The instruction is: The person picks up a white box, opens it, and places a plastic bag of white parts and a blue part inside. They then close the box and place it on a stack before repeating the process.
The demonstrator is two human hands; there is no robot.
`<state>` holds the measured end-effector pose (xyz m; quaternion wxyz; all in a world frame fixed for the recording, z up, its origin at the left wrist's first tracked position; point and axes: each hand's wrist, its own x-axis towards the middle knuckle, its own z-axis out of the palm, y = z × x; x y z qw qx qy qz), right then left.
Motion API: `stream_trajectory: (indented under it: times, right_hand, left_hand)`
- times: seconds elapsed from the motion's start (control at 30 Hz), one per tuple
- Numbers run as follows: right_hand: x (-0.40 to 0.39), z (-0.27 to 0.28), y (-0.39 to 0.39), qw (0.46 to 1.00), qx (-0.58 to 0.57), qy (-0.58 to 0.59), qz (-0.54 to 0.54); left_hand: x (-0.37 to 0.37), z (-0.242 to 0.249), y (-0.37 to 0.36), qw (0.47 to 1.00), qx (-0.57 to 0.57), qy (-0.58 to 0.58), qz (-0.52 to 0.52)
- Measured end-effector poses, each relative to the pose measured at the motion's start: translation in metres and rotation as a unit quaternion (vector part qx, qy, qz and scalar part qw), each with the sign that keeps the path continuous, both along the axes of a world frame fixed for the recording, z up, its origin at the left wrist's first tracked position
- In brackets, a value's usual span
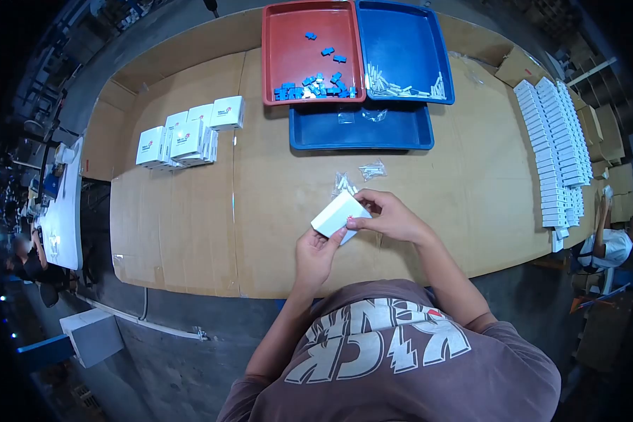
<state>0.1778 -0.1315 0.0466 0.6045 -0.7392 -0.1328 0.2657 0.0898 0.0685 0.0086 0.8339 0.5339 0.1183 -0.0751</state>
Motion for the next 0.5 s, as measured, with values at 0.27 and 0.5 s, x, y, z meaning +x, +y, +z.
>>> stream_trajectory:
  times: [0.27,0.5]
  right_hand:
    - [-0.016,-0.008,-0.010,0.999,-0.009,-0.039,0.002]
    - [-0.021,-0.016,-0.007,1.000,-0.020,0.003,-0.008]
  left_hand:
    - [-0.010,-0.012,-0.002,0.999,0.019,-0.030,-0.033]
    - [0.002,0.002,0.014,0.993,0.074,0.015,-0.086]
